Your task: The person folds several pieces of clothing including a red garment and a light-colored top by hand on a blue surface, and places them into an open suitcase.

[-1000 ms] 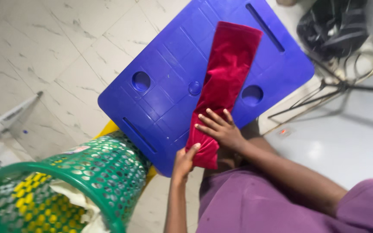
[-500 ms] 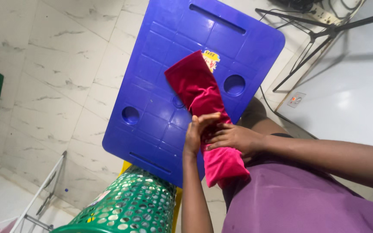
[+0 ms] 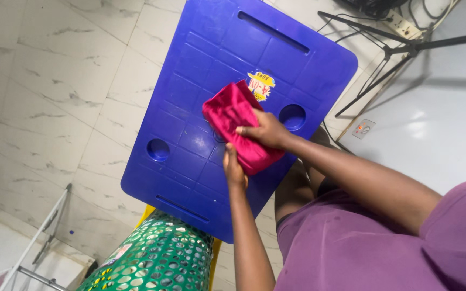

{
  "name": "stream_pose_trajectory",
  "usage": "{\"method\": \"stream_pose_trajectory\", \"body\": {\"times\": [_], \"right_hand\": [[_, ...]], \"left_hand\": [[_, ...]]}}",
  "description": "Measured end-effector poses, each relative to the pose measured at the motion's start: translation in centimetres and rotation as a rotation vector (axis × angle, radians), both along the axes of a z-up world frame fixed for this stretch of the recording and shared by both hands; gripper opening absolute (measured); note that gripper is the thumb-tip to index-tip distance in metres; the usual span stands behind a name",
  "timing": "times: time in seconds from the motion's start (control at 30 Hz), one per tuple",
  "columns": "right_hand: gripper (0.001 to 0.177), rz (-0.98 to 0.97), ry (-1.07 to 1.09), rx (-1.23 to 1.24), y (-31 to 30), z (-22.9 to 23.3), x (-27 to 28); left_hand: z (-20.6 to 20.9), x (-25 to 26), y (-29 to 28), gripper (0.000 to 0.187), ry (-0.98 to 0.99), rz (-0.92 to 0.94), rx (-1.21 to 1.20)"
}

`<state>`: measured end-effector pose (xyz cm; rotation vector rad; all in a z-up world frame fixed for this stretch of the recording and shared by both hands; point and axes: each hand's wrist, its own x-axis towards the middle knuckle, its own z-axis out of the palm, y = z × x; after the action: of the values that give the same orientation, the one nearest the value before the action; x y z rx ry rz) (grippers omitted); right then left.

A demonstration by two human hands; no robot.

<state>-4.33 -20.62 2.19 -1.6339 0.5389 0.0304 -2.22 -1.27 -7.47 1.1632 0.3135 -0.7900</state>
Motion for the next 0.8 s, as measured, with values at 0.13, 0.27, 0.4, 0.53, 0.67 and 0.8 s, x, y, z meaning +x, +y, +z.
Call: {"method": "stream_pose_trajectory", "body": {"times": [0.13,0.27,0.4,0.53,0.67,0.8], "right_hand": [[0.073,-0.054,0.110,-0.434,-1.0,-0.5,0.4],[0.082,-0.160,0.054,-0.867,0.3,-0.5,-0.4],[0.109,-0.285,0.281,-0.328,0.8,-0.6,0.1],[0.093,-0.215,0.276,0.328,-0.2,-1.7,1.0],[0.089,-0.231,0.044,0.470,0.9,0.0,-1.8],[0.103,-0.229,-0.137,0.472,2.2,5.0,-7.5]], "left_hand": [[0.4,0.8,-3.3,0.063,-0.203,-0.062,0.565],[-0.3,-0.6,-3.4,0.043,-0.616,-0.292,1.389],[-0.4,2.2,-3.1,0.067,-0.358,0.104,0.712],[1.7,5.0,-2.0,0.076,-0.010,-0.032,0.174],[4.4,5.8,0.0,0.083,0.020,-0.226,-0.158],[11.0,2.7,0.5,0.092,-0.138,-0.442,-0.288]]}}
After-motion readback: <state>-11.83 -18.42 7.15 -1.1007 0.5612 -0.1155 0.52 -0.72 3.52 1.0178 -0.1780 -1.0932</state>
